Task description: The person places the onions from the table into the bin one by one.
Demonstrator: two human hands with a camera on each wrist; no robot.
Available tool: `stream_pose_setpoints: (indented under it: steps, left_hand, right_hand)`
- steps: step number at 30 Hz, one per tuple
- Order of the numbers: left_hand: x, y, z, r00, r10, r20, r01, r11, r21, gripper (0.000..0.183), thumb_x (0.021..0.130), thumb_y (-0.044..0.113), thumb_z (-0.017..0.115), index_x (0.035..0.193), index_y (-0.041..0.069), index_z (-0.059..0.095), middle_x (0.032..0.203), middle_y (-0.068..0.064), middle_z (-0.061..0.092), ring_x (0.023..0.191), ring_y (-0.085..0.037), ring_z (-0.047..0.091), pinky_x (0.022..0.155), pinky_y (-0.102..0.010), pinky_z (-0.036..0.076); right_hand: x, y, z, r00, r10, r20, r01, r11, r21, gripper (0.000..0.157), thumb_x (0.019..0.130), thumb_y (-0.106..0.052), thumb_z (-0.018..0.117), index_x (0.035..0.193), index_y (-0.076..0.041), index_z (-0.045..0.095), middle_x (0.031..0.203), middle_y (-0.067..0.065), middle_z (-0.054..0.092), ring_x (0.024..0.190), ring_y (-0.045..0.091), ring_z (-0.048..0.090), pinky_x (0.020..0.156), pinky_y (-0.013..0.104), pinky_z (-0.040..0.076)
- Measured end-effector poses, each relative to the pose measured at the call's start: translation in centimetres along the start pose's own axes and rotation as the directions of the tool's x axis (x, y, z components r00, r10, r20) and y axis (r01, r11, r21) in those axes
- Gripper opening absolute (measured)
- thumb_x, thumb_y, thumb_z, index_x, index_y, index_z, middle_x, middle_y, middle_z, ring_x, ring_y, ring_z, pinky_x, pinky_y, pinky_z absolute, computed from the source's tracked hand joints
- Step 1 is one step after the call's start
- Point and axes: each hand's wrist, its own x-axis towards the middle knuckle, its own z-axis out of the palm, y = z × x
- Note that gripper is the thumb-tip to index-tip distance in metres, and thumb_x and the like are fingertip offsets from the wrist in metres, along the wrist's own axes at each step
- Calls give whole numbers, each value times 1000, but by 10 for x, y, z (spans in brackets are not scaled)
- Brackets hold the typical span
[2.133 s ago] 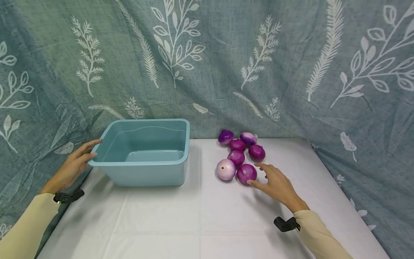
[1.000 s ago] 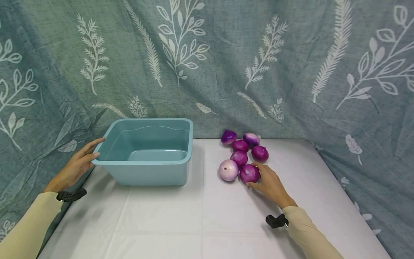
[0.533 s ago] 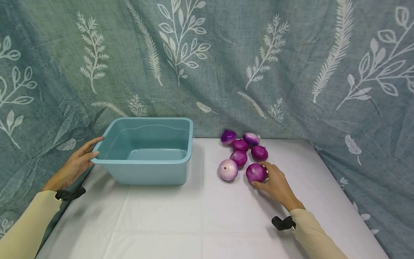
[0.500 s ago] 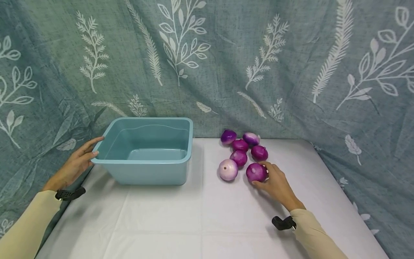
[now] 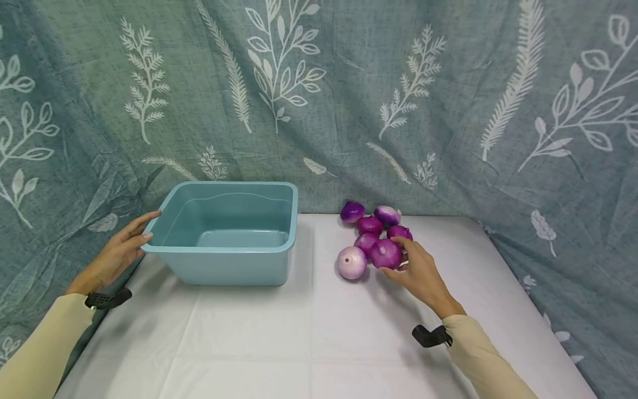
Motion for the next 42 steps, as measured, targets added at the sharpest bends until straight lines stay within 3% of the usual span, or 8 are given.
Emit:
stream_pose_setpoints:
  steps: [5, 10, 19, 24, 34, 42]
  left_hand:
    - [-1, 1, 0, 1000, 12, 6, -12, 1000, 1, 57, 113, 19, 42, 166, 25, 22, 170, -17, 7, 133, -12, 47, 95, -26, 52]
    - [-2, 3, -1, 999, 30, 18, -30, 1000, 2, 58, 113, 19, 43, 167, 24, 20, 168, -22, 9, 129, -12, 51, 94, -28, 52]
    - [-2, 2, 0, 1000, 10, 1, -10, 1000, -4, 58, 113, 19, 43, 166, 23, 21, 168, -21, 10, 130, -14, 51, 94, -29, 53]
    - [-1, 1, -1, 1000, 14, 10, -13, 1000, -18, 57, 113, 19, 43, 166, 23, 22, 167, -24, 12, 127, -16, 54, 94, -30, 54]
    - [-2, 1, 1, 1000, -13, 1, 13, 999, -44, 57, 113, 18, 43, 166, 25, 22, 170, -19, 5, 134, -15, 48, 94, -26, 53]
    - [-1, 2, 0, 1000, -16, -7, 15, 999, -36, 57, 113, 20, 43, 166, 26, 22, 170, -19, 5, 136, -16, 46, 94, -26, 53]
  right_hand:
    - [10, -15, 1, 999, -31, -10, 31, 999, 28, 75, 80, -22, 93, 141, -4, 55, 122, 15, 65, 87, 24, 71, 73, 40, 62]
    - [18, -31, 4, 1000, -17, 2, 17, 992, 124, 74, 79, -20, 93, 140, -4, 55, 123, 16, 64, 89, 27, 72, 73, 39, 63]
    - [34, -55, 10, 999, -27, 18, 24, 982, 188, 75, 79, -12, 92, 143, -3, 54, 128, 16, 63, 91, 27, 71, 74, 32, 62]
    - [45, -71, 14, 998, -65, 4, 63, 981, 186, 76, 78, -15, 93, 143, -4, 54, 130, 13, 64, 93, 24, 69, 74, 36, 62]
    - [70, -105, 22, 993, -121, -9, 119, 953, 280, 76, 78, -24, 94, 142, -8, 57, 128, 7, 64, 88, 21, 69, 75, 42, 62]
    - [85, -128, 27, 990, -141, -31, 143, 934, 327, 76, 78, -25, 94, 142, -9, 57, 127, 6, 66, 91, 20, 72, 77, 30, 62]
